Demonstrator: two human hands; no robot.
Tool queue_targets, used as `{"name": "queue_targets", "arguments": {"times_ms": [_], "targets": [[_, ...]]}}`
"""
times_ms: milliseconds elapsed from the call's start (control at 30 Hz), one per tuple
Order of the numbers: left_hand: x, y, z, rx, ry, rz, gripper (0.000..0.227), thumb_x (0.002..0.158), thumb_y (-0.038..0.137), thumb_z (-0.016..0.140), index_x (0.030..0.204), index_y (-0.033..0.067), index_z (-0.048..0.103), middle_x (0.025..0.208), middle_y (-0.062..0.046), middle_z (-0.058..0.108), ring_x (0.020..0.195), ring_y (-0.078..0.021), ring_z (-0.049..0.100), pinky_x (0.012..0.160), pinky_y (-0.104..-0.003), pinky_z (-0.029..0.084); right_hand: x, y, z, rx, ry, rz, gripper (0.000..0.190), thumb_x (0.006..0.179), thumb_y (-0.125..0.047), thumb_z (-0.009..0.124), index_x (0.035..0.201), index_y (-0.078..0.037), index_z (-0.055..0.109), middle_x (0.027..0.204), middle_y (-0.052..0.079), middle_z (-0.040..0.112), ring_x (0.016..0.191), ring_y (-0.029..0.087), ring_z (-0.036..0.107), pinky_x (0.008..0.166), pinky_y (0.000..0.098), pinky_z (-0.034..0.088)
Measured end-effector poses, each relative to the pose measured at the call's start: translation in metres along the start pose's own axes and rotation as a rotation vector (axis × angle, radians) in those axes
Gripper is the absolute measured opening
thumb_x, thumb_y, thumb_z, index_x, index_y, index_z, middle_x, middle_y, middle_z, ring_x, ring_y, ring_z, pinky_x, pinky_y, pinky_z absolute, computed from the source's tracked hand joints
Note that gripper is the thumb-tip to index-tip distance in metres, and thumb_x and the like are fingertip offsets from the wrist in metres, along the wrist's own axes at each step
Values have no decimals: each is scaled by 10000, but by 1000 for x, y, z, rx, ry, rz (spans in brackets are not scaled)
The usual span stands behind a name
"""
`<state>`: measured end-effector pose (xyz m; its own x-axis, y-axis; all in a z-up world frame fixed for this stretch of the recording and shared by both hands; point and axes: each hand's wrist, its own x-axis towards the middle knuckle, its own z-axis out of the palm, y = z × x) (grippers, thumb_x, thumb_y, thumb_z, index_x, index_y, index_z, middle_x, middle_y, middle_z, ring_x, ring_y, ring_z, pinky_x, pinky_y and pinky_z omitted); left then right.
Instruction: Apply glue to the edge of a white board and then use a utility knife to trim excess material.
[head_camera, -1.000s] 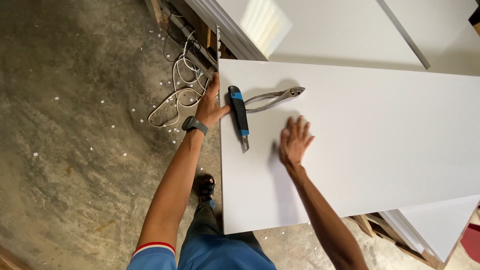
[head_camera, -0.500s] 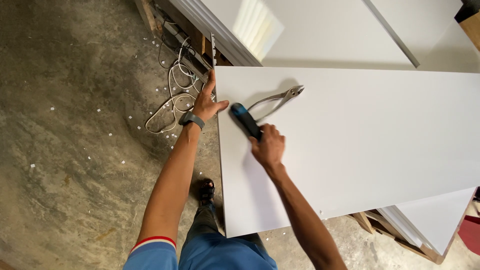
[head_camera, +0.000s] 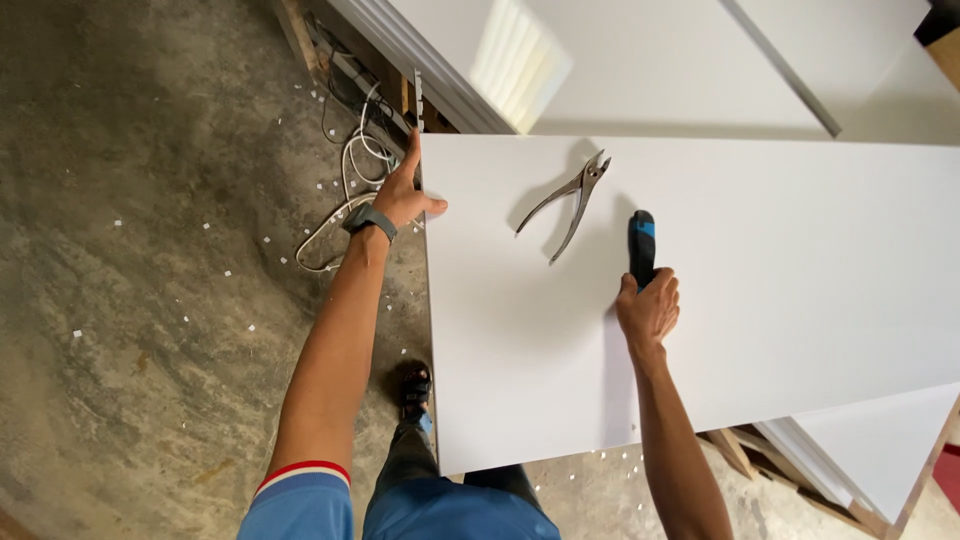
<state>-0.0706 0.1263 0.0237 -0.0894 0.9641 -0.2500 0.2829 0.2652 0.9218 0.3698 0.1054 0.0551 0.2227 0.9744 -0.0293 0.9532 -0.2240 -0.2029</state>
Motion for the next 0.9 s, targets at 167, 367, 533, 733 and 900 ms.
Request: {"name": "queue_targets", "arguments": {"times_ms": [167, 367, 533, 733, 900], "targets": [[-3, -8, 8, 25, 61, -84, 1194, 684, 92, 828, 1633, 218, 114, 1616, -129, 374, 1492, -295, 375, 1232, -413, 308, -4, -2, -10, 27, -14, -77, 474, 947, -327, 713, 1162, 43, 509, 1078, 221, 606, 957, 370, 624, 782, 516, 527], [-6, -22, 18, 72, 136, -52, 1059, 759, 113, 813, 1616, 194, 196, 1596, -147, 411, 1463, -315, 406, 1194, -402, 337, -5, -7, -20, 25, -65, -117, 424, 949, -318, 699, 1097, 28, 502, 1047, 210, 593, 932, 368, 632, 781, 526, 531], [-21, -17, 21, 105, 187, -62, 927, 814, 169, 756, 1604, 198, 271, 1561, -142, 463, 1407, -311, 489, 1129, -397, 438, -2, -5, -23, 6, -71, -184, 414, 949, -311, 701, 1067, 27, 493, 1035, 210, 585, 906, 371, 635, 748, 527, 536], [-42, -7, 27, 202, 254, -66, 715, 857, 244, 665, 1531, 180, 434, 1415, -148, 619, 1168, -292, 678, 928, -398, 566, 1, -4, -31, 25, -126, -172, 421, 936, -326, 700, 1063, 22, 500, 986, 196, 605, 837, 337, 669, 620, 476, 563], [-52, -26, 46, 305, 316, -209, 502, 952, 267, 678, 1444, 194, 607, 1197, -180, 734, 1056, -348, 700, 865, -460, 554, 7, 4, -33, 87, -163, -198, 635, 901, -379, 719, 1301, 51, 476, 1146, 247, 645, 894, 371, 705, 705, 488, 576]]}}
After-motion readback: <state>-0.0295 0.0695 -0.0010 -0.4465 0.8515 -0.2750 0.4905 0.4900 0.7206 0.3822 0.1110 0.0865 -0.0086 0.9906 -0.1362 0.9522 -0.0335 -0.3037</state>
